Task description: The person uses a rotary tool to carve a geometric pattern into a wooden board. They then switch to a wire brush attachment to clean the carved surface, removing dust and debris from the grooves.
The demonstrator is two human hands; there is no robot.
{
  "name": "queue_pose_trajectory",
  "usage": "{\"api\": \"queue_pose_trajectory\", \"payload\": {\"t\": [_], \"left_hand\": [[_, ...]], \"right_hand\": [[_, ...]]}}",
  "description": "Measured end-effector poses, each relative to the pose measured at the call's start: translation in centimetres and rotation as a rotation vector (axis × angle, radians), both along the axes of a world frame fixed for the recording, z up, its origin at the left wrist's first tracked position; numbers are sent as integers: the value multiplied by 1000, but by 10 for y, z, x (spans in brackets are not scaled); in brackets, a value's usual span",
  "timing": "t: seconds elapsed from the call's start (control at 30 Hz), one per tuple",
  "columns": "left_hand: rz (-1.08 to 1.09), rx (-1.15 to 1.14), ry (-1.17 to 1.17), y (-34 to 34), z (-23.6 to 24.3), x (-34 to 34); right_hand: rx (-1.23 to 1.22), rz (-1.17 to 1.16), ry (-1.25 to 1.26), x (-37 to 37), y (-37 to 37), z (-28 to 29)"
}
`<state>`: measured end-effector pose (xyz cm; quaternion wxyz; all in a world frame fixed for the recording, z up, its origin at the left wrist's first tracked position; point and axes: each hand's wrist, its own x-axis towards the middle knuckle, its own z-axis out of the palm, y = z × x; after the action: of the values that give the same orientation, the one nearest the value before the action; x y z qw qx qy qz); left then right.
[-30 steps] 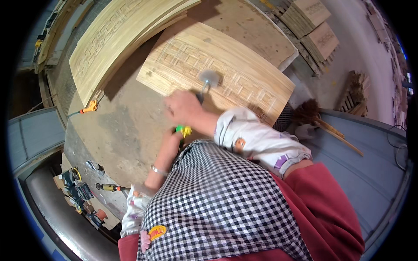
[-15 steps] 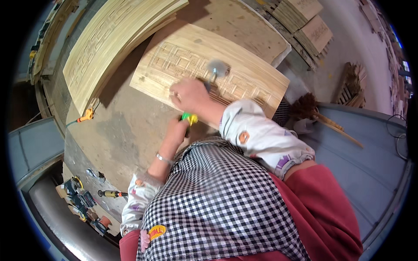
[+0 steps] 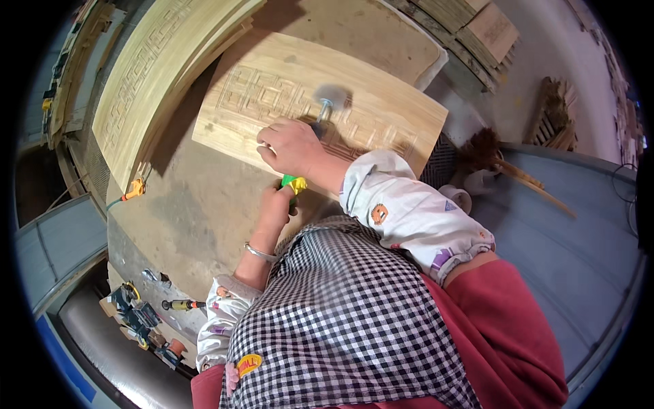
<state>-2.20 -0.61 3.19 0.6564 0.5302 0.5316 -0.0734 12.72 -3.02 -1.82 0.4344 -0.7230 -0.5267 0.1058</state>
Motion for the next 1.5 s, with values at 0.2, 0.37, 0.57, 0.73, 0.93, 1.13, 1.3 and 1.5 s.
{"api": "queue_pose_trajectory", "payload": {"t": [0.2, 0.37, 0.57, 0.73, 0.93, 1.13, 1.3, 1.5], "left_hand": [[32, -52, 3, -18, 12, -42], [64, 36, -18, -28, -6, -84], [-76, 33, 34, -21, 13, -46], [-27, 75, -6, -36, -8, -105], [-116, 23, -31, -23, 14, -54], [-86, 44, -50, -39, -13, -94], [-138, -69, -80, -25, -9, -18], [-256, -38, -48, -15, -17, -6]], "right_hand": [[31, 59, 0, -43, -10, 0], [59, 122, 35, -73, -15, -1], [-95, 13, -107, -39, -5, 9], [34, 87, 31, -97, -36, 5], [28, -114, -32, -59, -29, 1], [-74, 1, 2, -91, -55, 10], [-15, -173, -34, -21, -43, 1], [-6, -219, -104, -7, -40, -3]]}}
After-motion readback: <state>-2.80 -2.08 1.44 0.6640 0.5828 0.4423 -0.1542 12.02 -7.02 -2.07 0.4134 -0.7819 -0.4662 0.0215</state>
